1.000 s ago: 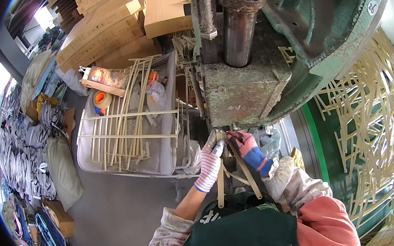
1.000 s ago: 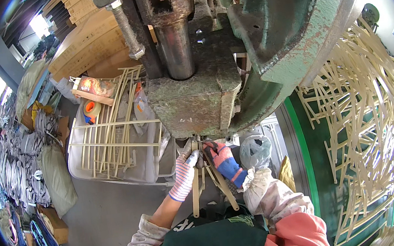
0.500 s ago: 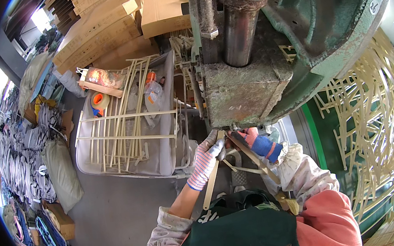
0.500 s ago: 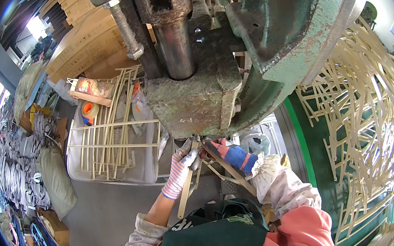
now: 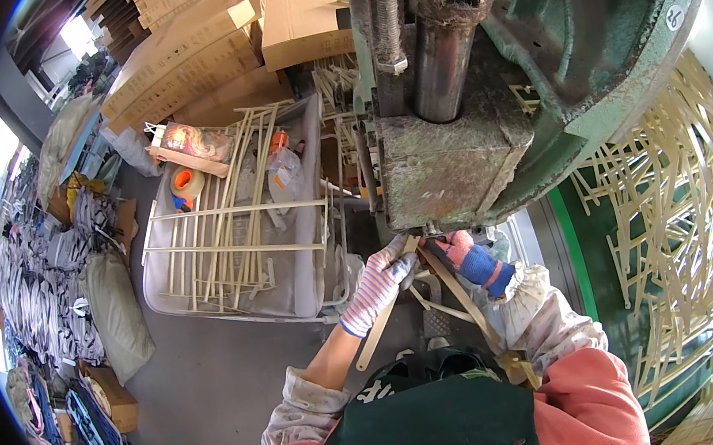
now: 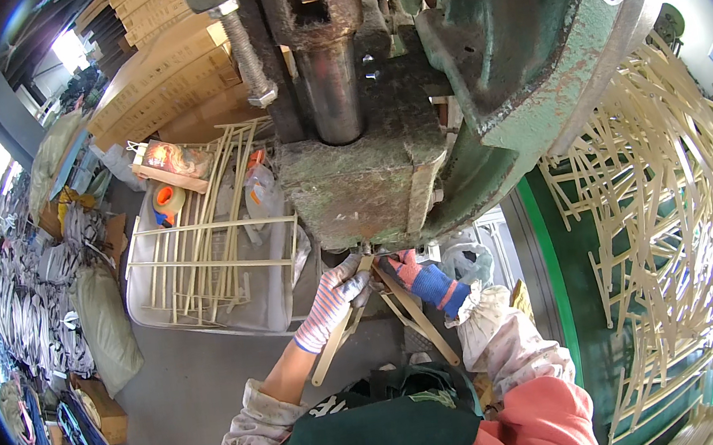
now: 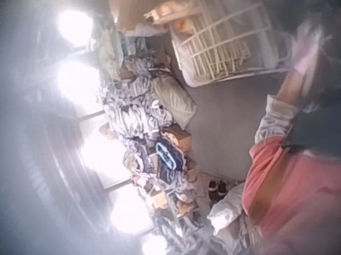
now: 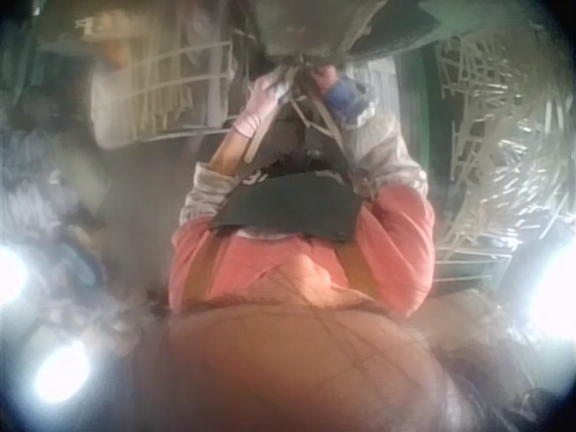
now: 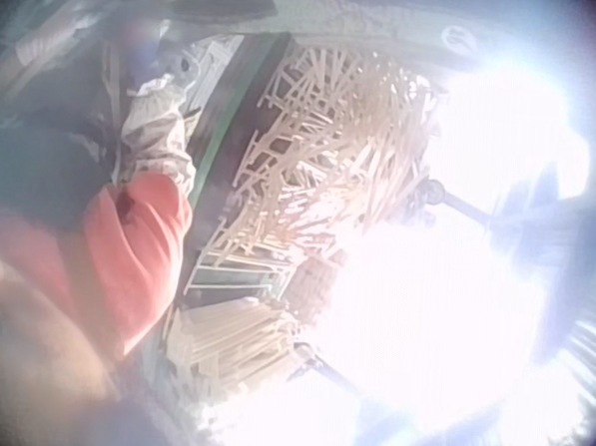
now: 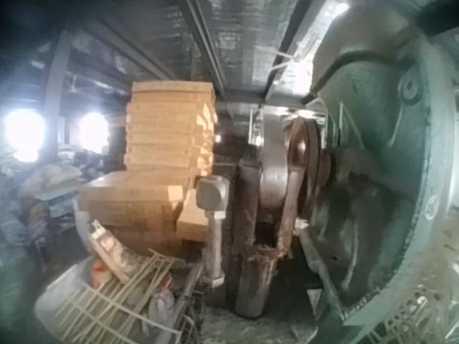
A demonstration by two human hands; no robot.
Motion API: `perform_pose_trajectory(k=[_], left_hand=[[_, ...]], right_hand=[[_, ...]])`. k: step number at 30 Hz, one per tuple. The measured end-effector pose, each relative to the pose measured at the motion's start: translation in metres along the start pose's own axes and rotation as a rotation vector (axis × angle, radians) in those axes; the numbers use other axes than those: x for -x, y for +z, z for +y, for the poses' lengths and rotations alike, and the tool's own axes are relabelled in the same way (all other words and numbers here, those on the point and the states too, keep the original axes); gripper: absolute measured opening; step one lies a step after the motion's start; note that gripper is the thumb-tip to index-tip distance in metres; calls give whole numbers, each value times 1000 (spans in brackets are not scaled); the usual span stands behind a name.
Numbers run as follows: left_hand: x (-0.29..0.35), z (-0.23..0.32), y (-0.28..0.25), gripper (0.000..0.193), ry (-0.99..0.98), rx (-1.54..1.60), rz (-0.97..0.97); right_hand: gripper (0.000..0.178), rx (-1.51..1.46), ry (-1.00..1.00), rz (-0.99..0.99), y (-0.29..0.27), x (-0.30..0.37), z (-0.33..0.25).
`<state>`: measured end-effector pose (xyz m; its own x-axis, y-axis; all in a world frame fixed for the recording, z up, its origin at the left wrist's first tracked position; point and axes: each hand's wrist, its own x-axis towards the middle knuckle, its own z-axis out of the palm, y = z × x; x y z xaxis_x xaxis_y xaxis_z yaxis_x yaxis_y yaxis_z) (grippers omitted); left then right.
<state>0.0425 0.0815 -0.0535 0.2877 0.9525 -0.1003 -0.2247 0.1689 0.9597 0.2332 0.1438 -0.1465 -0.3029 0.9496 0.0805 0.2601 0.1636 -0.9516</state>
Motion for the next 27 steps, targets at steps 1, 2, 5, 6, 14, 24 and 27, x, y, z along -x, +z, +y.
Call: perform_pose_trajectory(k=[1, 2, 5, 6, 14, 24, 27], left_hand=[[-2, -3, -1, 32, 1, 24, -7], [-3, -7, -2, 32, 36, 81, -31], [-9, -17, -2, 32, -2, -36, 0], [-11, -20, -2, 34, -9, -6, 23], [54, -25, -6, 43, 376, -718, 214], [82, 12, -43, 17, -344, 12, -42], [83, 19, -44, 17, -359, -4, -58]], right_hand=[[29, 253, -78, -58, 0, 0, -4], [29, 339, -138, -99, 0, 2, -7], [32, 362, -9, -196, 5, 3, -16], [33, 224, -44, -151, 5, 8, -19], [41, 155, 88, 3, -7, 80, -62], [22, -145, 515, -94, -48, 88, -88], [24, -140, 548, -137, -54, 85, -95]])
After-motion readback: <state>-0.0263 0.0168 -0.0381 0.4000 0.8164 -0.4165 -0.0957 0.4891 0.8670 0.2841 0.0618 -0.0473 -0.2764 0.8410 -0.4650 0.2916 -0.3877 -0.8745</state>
